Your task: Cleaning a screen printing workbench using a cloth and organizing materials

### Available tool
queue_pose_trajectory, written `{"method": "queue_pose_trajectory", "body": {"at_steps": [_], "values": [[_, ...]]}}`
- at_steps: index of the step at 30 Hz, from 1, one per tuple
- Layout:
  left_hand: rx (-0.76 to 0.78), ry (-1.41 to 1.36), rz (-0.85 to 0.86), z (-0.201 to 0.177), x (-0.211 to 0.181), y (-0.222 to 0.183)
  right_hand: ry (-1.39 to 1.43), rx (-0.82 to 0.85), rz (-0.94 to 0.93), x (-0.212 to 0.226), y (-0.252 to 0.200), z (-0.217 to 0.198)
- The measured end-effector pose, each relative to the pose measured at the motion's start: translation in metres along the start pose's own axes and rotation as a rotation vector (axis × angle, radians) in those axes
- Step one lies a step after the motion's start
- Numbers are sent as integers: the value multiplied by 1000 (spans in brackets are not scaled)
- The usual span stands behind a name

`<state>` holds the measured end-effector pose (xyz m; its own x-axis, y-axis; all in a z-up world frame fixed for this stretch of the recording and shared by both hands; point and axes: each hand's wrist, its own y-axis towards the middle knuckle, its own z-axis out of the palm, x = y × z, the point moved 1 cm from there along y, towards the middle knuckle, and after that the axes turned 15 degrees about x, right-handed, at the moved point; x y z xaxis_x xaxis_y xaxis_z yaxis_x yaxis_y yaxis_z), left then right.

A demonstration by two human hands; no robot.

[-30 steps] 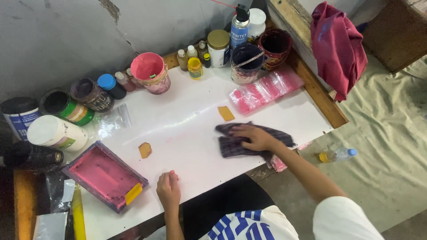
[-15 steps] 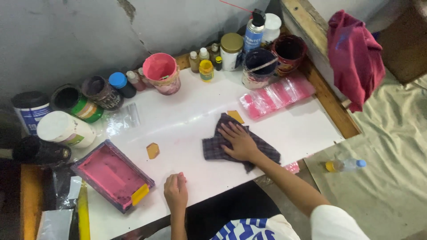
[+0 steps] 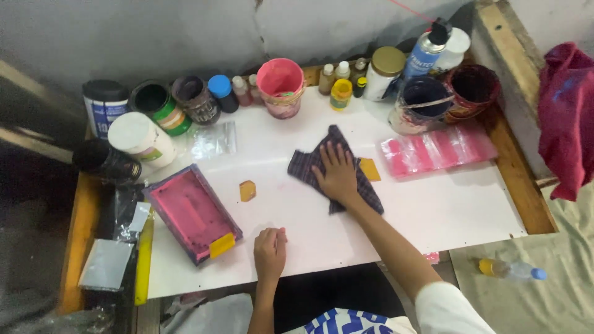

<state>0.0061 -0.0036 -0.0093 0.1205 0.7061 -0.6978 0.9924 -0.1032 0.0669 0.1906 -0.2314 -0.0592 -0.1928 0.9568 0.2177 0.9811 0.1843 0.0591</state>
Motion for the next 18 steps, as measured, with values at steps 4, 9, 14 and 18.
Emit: {"method": "queue_pose_trajectory", "body": {"at_steps": [4, 9, 14, 18], "values": [[-42, 19, 74, -3, -4, 4, 44, 345, -121, 57, -65, -38], [-23, -16, 70, -10, -5, 5, 141, 252, -488, 91, -81, -28], [-41, -45, 79, -8, 0, 6, 259, 195, -482, 86, 31, 5], [-26, -62, 82, -9, -1, 8, 211, 82, -390, 77, 117, 18]]}}
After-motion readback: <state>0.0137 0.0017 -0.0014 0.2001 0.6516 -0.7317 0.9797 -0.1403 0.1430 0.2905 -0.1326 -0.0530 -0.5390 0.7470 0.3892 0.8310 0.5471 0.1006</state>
